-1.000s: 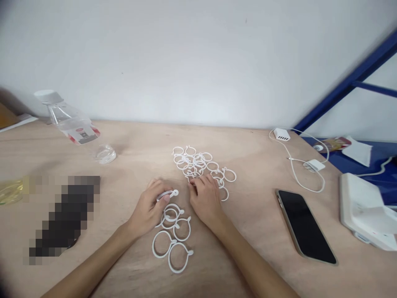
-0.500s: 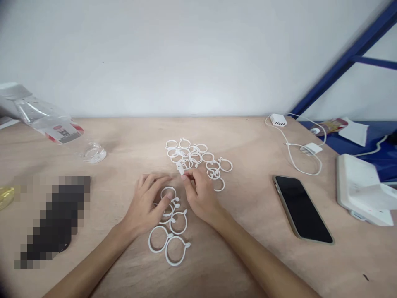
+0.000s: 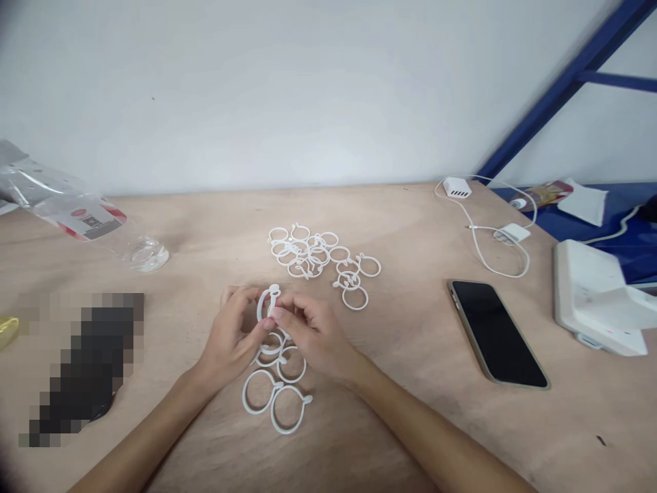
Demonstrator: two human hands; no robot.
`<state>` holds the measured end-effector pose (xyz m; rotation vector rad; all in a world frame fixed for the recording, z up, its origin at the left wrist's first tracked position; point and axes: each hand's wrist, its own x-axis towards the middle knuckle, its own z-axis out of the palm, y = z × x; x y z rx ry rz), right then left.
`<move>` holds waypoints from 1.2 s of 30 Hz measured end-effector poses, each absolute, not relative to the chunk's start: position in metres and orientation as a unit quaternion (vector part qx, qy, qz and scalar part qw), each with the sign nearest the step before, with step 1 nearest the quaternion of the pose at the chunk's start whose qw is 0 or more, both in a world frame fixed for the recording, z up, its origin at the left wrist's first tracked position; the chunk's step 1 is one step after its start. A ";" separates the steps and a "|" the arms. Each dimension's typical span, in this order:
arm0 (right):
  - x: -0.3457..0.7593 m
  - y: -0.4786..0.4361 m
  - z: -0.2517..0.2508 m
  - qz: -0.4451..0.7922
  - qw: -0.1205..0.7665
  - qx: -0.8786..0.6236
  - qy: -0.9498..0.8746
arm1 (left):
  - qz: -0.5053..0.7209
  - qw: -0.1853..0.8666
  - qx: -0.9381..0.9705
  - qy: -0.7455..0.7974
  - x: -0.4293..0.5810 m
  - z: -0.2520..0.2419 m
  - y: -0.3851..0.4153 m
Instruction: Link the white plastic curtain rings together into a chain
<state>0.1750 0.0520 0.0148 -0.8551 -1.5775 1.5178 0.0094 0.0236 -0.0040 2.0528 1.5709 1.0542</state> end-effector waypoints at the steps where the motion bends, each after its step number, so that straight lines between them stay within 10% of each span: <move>1: 0.176 0.053 0.013 0.583 0.391 -0.346 -0.622 | 0.379 0.186 0.718 0.553 0.009 -0.003 0.024; 36: 0.174 0.057 0.001 0.543 0.386 -0.373 -0.646 | 0.274 0.288 0.781 0.481 0.006 -0.002 0.028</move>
